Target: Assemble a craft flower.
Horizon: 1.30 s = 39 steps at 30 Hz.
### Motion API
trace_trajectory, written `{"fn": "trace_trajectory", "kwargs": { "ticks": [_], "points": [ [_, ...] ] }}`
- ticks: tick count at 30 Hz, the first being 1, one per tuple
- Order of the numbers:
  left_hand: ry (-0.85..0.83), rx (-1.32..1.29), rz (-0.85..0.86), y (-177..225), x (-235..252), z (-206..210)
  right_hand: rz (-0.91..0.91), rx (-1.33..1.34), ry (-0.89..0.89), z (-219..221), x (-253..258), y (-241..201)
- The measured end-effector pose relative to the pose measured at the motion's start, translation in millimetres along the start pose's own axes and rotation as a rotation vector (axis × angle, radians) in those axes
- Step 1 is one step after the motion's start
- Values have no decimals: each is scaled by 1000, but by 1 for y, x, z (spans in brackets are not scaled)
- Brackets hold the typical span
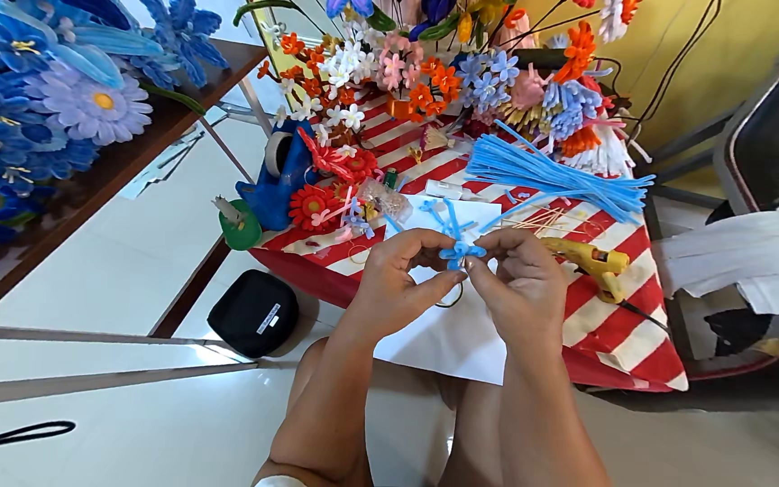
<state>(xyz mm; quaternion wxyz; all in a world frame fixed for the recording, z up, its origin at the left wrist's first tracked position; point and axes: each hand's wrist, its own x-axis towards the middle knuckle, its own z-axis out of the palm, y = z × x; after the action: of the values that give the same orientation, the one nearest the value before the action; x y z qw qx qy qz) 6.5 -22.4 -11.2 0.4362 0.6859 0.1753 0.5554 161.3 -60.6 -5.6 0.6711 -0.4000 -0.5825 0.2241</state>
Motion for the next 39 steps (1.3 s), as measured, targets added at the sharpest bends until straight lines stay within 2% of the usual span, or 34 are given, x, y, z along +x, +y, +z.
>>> {"fn": "trace_trajectory", "kwargs": {
  "ticks": [6,17,21,28,34,39],
  "points": [
    [61,7,-51,1,1,1,26,44,-35,-2,0,-1],
    [88,-249,-227,4,2,-4,152,162,-79,-5,1,-3],
    [65,-229,-194,1,3,-7,231,254,-43,-7,3,-4],
    [18,188,-59,-9,3,-9,328,356,-9,-9,5,-7],
    [17,166,15,-18,3,-2,359,401,0,-6,3,-9],
    [28,62,-40,-24,2,0,331,417,-26,-4,3,-6]
  ]
}}
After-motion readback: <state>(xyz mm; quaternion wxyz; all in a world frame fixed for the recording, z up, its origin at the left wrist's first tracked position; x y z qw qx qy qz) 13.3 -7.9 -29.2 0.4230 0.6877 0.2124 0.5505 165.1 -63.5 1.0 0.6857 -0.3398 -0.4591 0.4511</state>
